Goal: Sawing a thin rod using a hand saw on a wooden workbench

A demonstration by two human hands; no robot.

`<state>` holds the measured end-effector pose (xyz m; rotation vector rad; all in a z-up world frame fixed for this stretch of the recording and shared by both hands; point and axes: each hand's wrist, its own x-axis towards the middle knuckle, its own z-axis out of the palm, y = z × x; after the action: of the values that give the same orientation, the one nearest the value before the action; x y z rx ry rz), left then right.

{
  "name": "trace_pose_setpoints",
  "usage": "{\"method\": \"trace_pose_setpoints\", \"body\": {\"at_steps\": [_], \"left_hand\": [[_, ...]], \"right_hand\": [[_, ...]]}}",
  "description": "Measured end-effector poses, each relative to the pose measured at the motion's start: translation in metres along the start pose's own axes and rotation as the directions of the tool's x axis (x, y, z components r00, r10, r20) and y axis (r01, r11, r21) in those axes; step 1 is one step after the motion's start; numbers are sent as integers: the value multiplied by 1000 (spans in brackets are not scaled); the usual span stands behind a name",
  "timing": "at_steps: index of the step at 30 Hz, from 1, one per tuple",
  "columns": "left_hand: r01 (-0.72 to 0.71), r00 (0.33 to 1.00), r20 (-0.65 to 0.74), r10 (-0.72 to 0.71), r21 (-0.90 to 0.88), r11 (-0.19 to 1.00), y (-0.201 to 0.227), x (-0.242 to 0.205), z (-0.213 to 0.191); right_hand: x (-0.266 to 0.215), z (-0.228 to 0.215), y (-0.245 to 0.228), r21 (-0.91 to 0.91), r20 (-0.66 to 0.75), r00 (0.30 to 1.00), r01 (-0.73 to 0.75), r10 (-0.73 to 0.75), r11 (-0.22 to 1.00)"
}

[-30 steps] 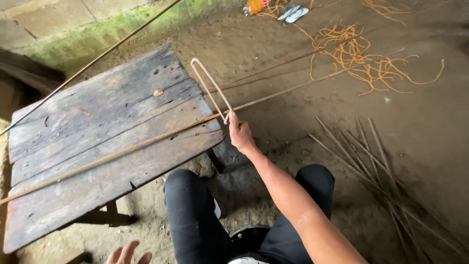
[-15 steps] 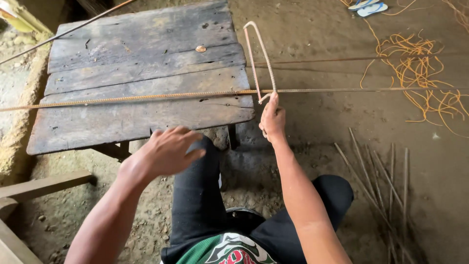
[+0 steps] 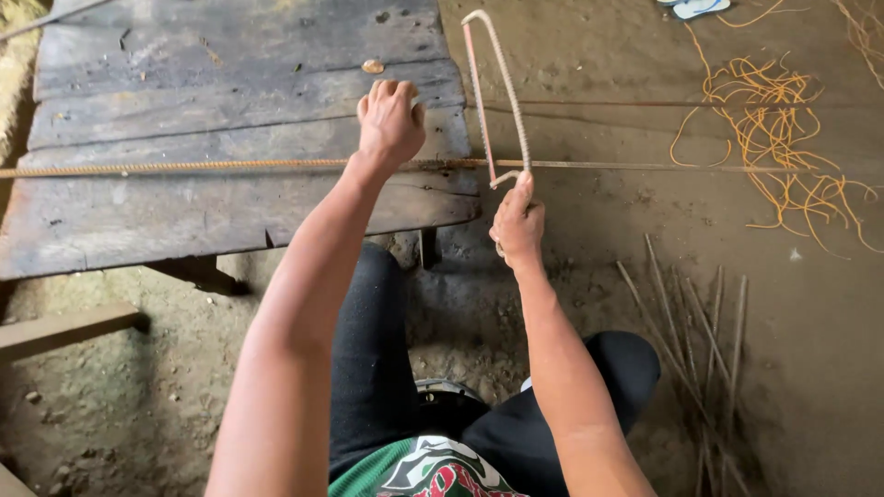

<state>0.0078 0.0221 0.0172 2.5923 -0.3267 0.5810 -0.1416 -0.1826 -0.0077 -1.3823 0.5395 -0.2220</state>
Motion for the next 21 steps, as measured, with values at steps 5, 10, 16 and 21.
{"method": "trace_pose_setpoints", "body": {"at_steps": [5,10,16,21], "left_hand": [[203,979,3,-203,-16,979,2,-2,20],[252,967,0,-254,121,960,15,-14,24],[222,966,83,-244,213,951,11,-10,34],[229,964,81,-254,237,944,9,-9,34]], "right_hand": [[-17,3,-22,35,134,986,92,-96,995],[-16,12,-18,24,77,994,79,-81,997],[-21,14,-23,28,95,990,102,-104,994],[-38,20,-36,1,79,996,52,-52,999]]}}
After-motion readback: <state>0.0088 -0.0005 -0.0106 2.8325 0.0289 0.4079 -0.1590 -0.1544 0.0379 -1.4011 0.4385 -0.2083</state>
